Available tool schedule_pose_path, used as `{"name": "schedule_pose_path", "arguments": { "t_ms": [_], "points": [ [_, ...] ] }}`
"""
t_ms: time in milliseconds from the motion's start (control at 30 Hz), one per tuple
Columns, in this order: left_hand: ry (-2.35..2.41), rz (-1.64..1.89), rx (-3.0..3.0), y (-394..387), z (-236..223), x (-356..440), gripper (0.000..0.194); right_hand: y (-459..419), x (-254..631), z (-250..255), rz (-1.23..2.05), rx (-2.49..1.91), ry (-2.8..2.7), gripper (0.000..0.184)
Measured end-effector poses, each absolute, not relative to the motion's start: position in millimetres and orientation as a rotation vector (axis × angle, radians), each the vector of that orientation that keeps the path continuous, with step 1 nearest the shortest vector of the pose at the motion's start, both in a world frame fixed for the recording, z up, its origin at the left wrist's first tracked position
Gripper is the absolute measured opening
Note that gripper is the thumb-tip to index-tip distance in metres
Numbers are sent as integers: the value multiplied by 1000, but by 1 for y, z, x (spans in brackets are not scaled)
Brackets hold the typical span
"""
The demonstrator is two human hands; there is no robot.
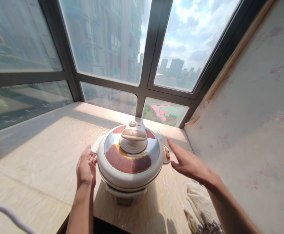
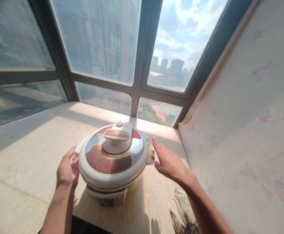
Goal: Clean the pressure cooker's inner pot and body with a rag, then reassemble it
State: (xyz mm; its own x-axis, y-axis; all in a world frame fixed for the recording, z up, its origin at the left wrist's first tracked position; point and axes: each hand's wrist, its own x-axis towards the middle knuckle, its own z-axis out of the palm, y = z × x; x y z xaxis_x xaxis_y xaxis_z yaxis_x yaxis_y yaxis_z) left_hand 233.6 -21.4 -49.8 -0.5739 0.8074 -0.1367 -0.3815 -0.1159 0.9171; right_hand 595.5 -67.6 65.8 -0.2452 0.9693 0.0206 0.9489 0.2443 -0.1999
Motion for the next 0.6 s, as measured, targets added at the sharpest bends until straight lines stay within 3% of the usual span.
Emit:
{"name": "schedule_pose_path", "arguments": {
  "t_ms": [233, 367, 500, 600],
  "points": [
    [1242, 1630, 629, 7, -16, 227, 39, -57, 535, 132, -62, -1446, -2175, 50],
    [1142, 1604, 663, 8, -17, 229, 41, -27, 486, 143, 46, -1088, -2390, 40],
    [1034, 1622, 690, 3, -21, 232, 52, 2, 458, 131, 148, -1092, -2497, 34],
    [1001, 1614, 691, 2, -22, 233, 57, 6, 449, 118, 43, -1167, -2559, 38]
  ]
}}
